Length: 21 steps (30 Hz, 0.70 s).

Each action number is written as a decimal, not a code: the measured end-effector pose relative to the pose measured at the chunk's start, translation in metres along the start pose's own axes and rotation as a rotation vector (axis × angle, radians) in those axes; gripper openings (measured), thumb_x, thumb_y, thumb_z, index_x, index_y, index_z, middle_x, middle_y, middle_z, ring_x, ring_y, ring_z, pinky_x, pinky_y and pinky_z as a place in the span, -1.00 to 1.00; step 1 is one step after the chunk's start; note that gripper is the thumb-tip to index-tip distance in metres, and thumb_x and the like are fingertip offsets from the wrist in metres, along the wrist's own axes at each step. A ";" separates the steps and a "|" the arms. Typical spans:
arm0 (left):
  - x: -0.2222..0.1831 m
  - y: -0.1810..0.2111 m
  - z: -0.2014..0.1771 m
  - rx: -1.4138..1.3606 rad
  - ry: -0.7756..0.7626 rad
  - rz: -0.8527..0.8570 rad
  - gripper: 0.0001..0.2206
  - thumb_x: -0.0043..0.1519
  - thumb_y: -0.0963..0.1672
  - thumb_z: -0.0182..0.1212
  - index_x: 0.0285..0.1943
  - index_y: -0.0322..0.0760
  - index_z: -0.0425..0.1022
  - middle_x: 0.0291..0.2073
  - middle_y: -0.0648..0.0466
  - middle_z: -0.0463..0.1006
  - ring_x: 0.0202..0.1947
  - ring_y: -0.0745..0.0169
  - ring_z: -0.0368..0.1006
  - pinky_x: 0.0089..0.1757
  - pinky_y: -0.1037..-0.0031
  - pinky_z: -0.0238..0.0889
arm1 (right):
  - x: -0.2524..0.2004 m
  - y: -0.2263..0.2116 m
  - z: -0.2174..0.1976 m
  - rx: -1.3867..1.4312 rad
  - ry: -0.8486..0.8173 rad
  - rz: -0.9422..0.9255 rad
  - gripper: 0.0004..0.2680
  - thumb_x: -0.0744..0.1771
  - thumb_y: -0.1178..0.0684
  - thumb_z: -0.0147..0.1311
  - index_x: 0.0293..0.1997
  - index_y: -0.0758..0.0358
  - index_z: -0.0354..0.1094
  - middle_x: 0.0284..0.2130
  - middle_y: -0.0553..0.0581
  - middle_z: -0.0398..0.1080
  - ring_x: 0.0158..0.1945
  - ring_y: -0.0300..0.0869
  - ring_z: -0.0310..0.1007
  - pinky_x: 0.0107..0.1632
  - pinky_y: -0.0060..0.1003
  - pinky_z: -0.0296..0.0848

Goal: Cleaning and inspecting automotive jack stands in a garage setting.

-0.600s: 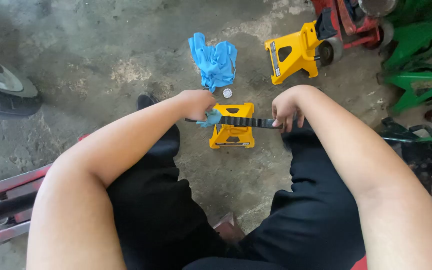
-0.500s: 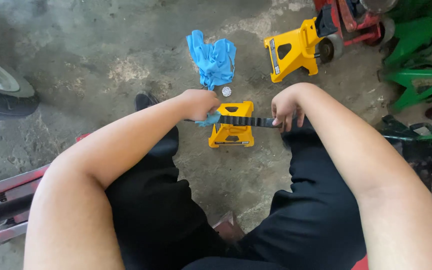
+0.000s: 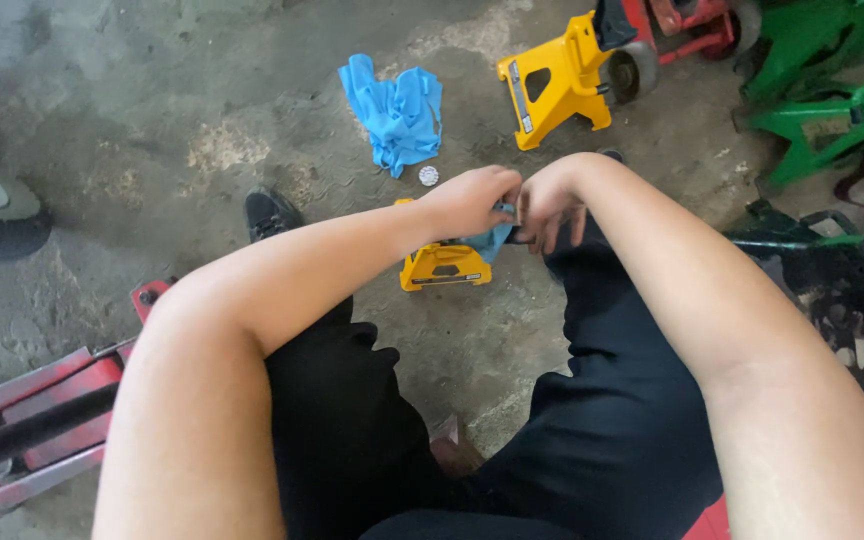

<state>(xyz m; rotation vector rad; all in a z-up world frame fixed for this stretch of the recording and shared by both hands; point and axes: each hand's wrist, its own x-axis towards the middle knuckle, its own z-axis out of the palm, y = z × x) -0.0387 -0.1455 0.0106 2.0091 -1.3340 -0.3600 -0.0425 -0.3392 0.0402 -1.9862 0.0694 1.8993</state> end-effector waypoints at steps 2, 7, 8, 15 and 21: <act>0.008 -0.016 0.016 -0.011 -0.030 -0.044 -0.66 0.04 -0.12 0.47 -0.10 -0.27 0.42 -0.16 -0.09 0.52 0.01 -0.20 0.45 -0.03 0.13 0.35 | 0.021 0.008 -0.002 0.091 -0.003 0.008 -0.64 0.33 -0.04 0.12 0.25 0.20 0.30 0.08 0.26 0.54 0.13 0.02 0.57 -0.02 0.20 0.57; 0.007 -0.034 0.033 0.032 -0.213 -0.245 -0.58 0.06 -0.05 0.51 -0.08 -0.33 0.39 -0.15 -0.17 0.51 -0.02 -0.23 0.44 -0.05 0.11 0.31 | 0.032 0.016 -0.005 0.210 -0.038 0.001 -0.55 0.32 -0.14 0.16 0.25 0.41 0.33 0.08 0.38 0.55 0.14 0.10 0.59 -0.05 0.24 0.58; 0.005 -0.041 0.038 0.006 -0.232 -0.268 -0.57 0.09 -0.03 0.49 -0.04 -0.34 0.39 -0.12 -0.18 0.52 0.00 -0.24 0.45 -0.04 0.12 0.32 | 0.027 0.015 -0.005 0.175 0.018 0.009 -0.51 0.30 -0.19 0.17 0.28 0.36 0.29 0.09 0.39 0.52 0.12 0.11 0.58 -0.03 0.25 0.58; -0.006 -0.056 0.035 -0.205 -0.206 -0.238 -0.34 0.01 -0.01 0.42 0.21 -0.45 0.28 0.06 -0.24 0.55 0.12 -0.14 0.49 0.08 0.23 0.33 | 0.059 0.014 -0.008 -0.316 0.557 -0.569 -0.45 0.11 -0.30 0.45 0.04 0.27 0.46 -0.13 0.21 0.60 -0.06 -0.03 0.62 0.02 -0.13 0.56; -0.029 -0.057 -0.008 -0.107 -0.572 -0.491 -0.17 0.03 0.13 0.47 0.28 -0.49 0.20 0.11 -0.26 0.52 0.16 -0.15 0.48 0.11 0.24 0.33 | 0.042 -0.018 0.015 -0.529 0.640 -0.378 -0.59 0.14 -0.18 0.42 -0.06 0.22 0.52 -0.25 0.25 0.57 -0.11 0.05 0.59 -0.05 -0.09 0.52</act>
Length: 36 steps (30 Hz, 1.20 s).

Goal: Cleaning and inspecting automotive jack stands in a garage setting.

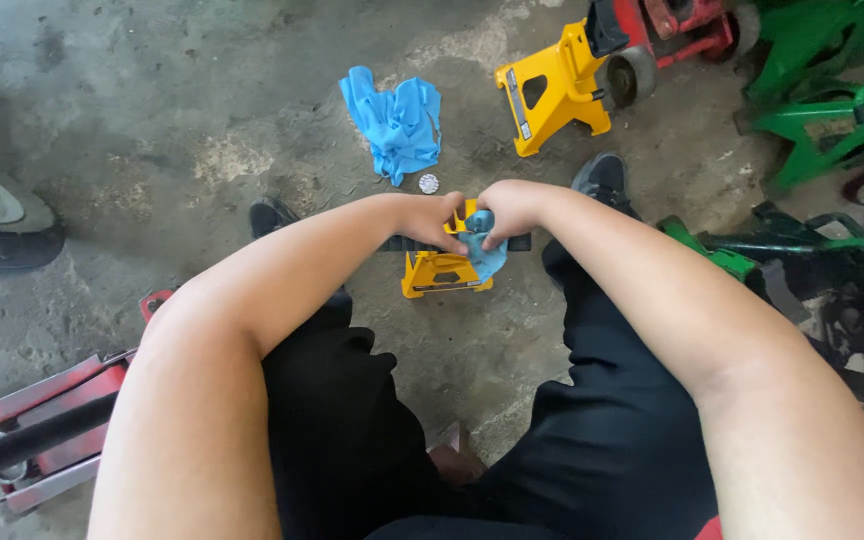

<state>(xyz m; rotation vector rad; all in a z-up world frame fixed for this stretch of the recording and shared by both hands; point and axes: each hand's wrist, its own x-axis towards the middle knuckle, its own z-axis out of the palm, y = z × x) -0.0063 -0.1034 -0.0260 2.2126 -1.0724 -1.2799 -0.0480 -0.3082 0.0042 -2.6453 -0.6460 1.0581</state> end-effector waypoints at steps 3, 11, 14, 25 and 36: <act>-0.008 -0.024 0.001 0.012 -0.021 0.041 -0.10 -0.11 0.10 0.56 0.26 -0.51 0.18 0.13 -0.28 0.49 0.18 -0.16 0.44 0.11 0.22 0.32 | 0.006 0.005 -0.002 0.075 0.088 -0.064 -0.65 0.13 -0.08 0.37 -0.09 0.19 0.50 -0.24 0.22 0.57 -0.12 0.04 0.58 -0.08 -0.08 0.51; -0.025 -0.013 0.016 0.287 0.043 -0.014 -0.27 -0.07 0.09 0.52 0.26 -0.23 0.40 0.13 -0.21 0.43 0.16 -0.22 0.40 0.11 0.12 0.30 | 0.002 0.057 -0.010 0.296 0.041 0.137 -0.73 0.21 0.19 -0.02 -0.04 0.17 0.48 -0.28 0.30 0.53 -0.21 0.13 0.54 -0.25 0.00 0.48; -0.021 -0.029 0.021 0.288 0.071 0.002 -0.21 -0.08 0.09 0.54 0.31 -0.23 0.34 0.15 -0.22 0.39 0.17 -0.24 0.38 0.10 0.11 0.29 | 0.004 0.060 0.005 0.346 -0.219 0.428 -0.76 0.29 0.04 0.02 -0.03 0.24 0.51 -0.33 0.31 0.48 -0.29 0.12 0.50 -0.35 0.00 0.50; -0.050 -0.048 0.029 0.203 0.156 -0.240 -0.12 -0.13 0.12 0.60 0.21 -0.42 0.20 0.07 -0.37 0.43 0.05 -0.34 0.45 -0.01 0.07 0.37 | -0.004 0.004 0.021 0.881 -0.520 0.744 -0.43 0.32 -0.57 -0.27 0.17 0.12 0.29 -0.11 0.24 0.48 -0.29 0.02 0.63 -0.33 -0.10 0.61; -0.045 -0.055 0.031 0.167 0.048 -0.202 -0.38 -0.07 0.14 0.48 -0.11 -0.45 0.52 -0.22 -0.27 0.68 -0.13 -0.15 0.62 -0.12 0.17 0.43 | 0.027 0.050 0.050 1.231 -0.321 0.593 -0.72 0.31 -0.29 0.19 -0.33 0.09 0.44 -0.60 -0.06 0.37 -0.68 -0.36 0.28 -0.64 -0.55 0.22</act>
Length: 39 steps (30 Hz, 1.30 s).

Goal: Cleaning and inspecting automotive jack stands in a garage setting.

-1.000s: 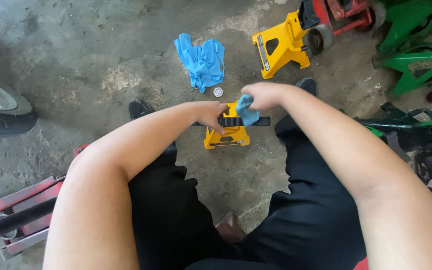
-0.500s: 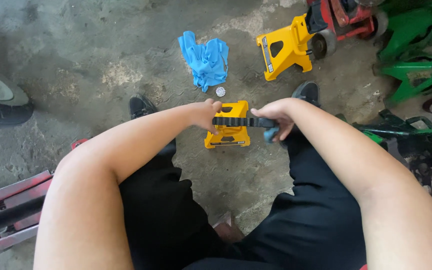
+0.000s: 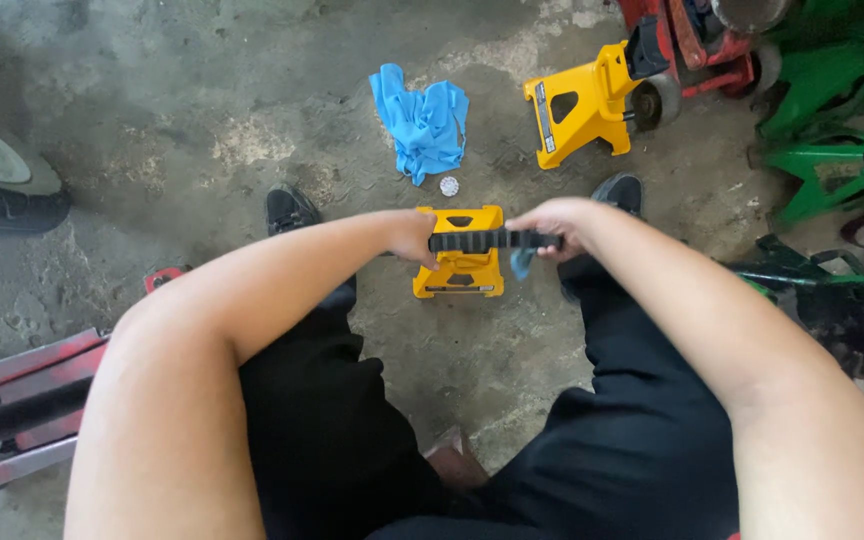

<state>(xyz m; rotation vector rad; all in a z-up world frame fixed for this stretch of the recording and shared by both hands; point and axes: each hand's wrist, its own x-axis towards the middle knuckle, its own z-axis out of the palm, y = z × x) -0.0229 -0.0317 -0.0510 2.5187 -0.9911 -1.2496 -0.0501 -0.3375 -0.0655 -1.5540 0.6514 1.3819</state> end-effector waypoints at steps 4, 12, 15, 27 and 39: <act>-0.006 0.007 -0.012 0.050 0.212 0.096 -0.22 -0.15 0.12 0.62 0.00 -0.53 0.35 -0.12 -0.34 0.58 -0.06 -0.27 0.52 -0.08 0.13 0.40 | -0.067 -0.028 -0.008 -0.007 0.081 -0.120 -0.73 0.27 -0.24 0.28 -0.31 0.14 0.43 -0.58 0.02 0.40 -0.66 -0.30 0.33 -0.64 -0.46 0.24; -0.065 0.079 -0.069 -0.132 0.828 -0.015 -0.39 -0.04 0.05 0.52 -0.01 -0.34 0.28 -0.12 -0.22 0.56 -0.02 -0.31 0.51 -0.09 -0.02 0.39 | -0.231 -0.059 0.018 -0.232 0.747 -0.974 -0.69 0.21 -0.04 0.49 -0.16 0.29 0.45 -0.37 0.11 0.51 -0.44 -0.19 0.51 -0.44 -0.24 0.51; -0.119 0.137 -0.095 -0.098 0.788 -0.121 -0.36 0.00 0.07 0.48 0.09 -0.31 0.24 -0.05 -0.12 0.53 0.02 -0.24 0.48 -0.06 -0.24 0.28 | -0.290 -0.045 0.050 -0.324 0.917 -1.057 -0.66 0.24 -0.05 0.49 -0.08 0.32 0.43 -0.32 0.12 0.51 -0.37 -0.18 0.54 -0.38 -0.23 0.54; -0.241 0.228 -0.059 0.573 0.195 -0.032 -0.28 0.13 0.19 0.26 0.33 -0.29 0.33 0.20 -0.15 0.40 0.30 -0.25 0.26 0.01 -0.85 -0.35 | -0.204 -0.019 -0.023 -0.680 1.456 -0.958 -0.52 0.17 -0.10 0.52 -0.01 0.36 0.33 -0.16 0.37 0.49 -0.07 0.23 0.49 -0.08 0.06 0.45; -0.260 0.269 -0.018 0.388 -0.159 0.222 -0.38 0.22 0.08 0.24 0.35 -0.39 0.33 0.13 -0.31 0.44 0.18 -0.53 0.35 0.17 -0.62 -0.18 | -0.118 -0.051 -0.064 -0.606 1.286 -0.629 -0.49 0.14 -0.11 0.49 0.06 0.27 0.29 -0.06 0.33 0.46 0.05 0.18 0.46 0.02 0.05 0.44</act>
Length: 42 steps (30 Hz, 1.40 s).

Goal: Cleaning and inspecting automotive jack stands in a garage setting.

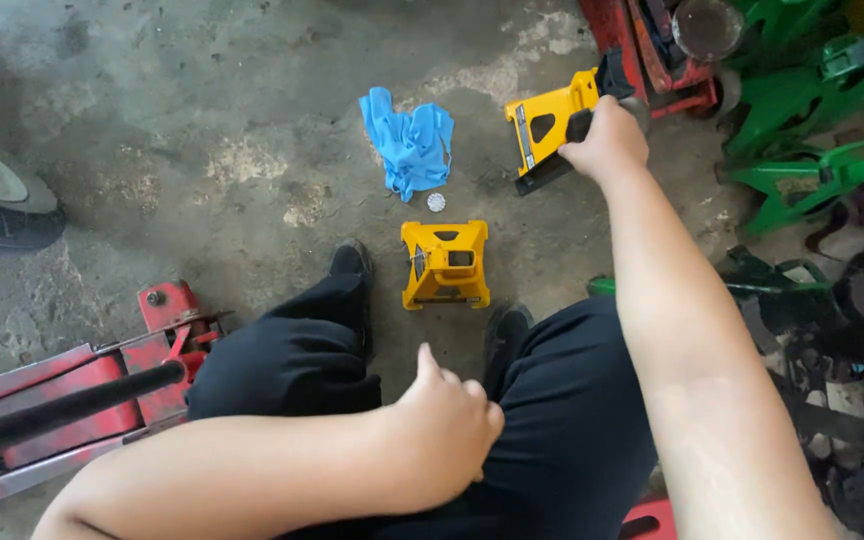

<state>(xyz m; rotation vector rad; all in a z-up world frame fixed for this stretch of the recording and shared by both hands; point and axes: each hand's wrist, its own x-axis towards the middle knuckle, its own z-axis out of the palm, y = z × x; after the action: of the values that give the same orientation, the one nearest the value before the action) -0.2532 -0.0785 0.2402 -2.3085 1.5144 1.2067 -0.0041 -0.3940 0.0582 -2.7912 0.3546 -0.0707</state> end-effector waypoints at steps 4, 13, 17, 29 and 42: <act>0.007 0.001 0.012 -0.041 -0.003 0.047 -0.36 0.21 0.04 0.25 0.38 -0.45 0.29 0.13 -0.37 0.43 0.14 -0.51 0.38 0.15 -0.53 -0.06 | 0.018 -0.013 0.017 -0.014 -0.028 0.013 -0.49 0.15 -0.10 0.48 0.07 0.27 0.27 -0.06 0.33 0.47 0.04 0.18 0.47 0.01 0.06 0.45; 0.023 -0.009 0.071 -0.061 0.083 0.117 -0.47 0.29 0.00 0.00 0.33 -0.49 0.36 -0.01 -0.53 0.46 -0.01 -0.70 0.42 0.09 -0.58 -0.01 | 0.053 -0.018 0.044 0.008 -0.060 0.147 -0.47 0.15 -0.08 0.47 0.13 0.23 0.24 -0.01 0.29 0.46 0.08 0.16 0.46 0.04 0.06 0.45; 0.027 -0.013 0.098 -0.011 0.253 0.169 -0.53 0.33 -0.02 -0.02 0.24 -0.51 0.44 -0.15 -0.57 0.48 -0.17 -0.75 0.46 -0.04 -0.59 0.09 | 0.064 -0.008 0.056 0.010 -0.070 0.200 -0.45 0.17 -0.08 0.48 0.16 0.24 0.20 0.01 0.30 0.44 0.09 0.16 0.44 0.05 0.06 0.44; 0.037 -0.011 0.128 0.128 0.617 0.187 -0.72 0.33 -0.06 0.01 -0.09 -0.31 0.60 -0.39 -0.36 0.55 -0.35 -0.53 0.56 -0.17 -0.42 0.32 | 0.076 0.010 0.081 0.134 0.114 0.264 -0.47 0.23 -0.09 0.44 0.13 0.29 0.10 0.10 0.33 0.30 0.16 0.20 0.34 0.10 0.06 0.38; 0.042 -0.011 0.120 0.175 0.601 0.206 -0.72 0.32 -0.05 0.01 -0.03 -0.29 0.56 -0.41 -0.31 0.54 -0.38 -0.49 0.56 -0.19 -0.40 0.34 | 0.075 0.024 0.072 0.189 0.229 0.431 -0.64 0.23 0.04 0.40 -0.02 0.31 0.27 0.10 0.32 0.26 0.13 0.18 0.38 0.08 -0.03 0.43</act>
<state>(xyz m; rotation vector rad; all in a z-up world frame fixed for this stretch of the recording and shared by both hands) -0.3025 -0.0438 0.1280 -2.5681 1.9808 0.3795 0.0691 -0.4122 -0.0171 -2.4648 0.9434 -0.3052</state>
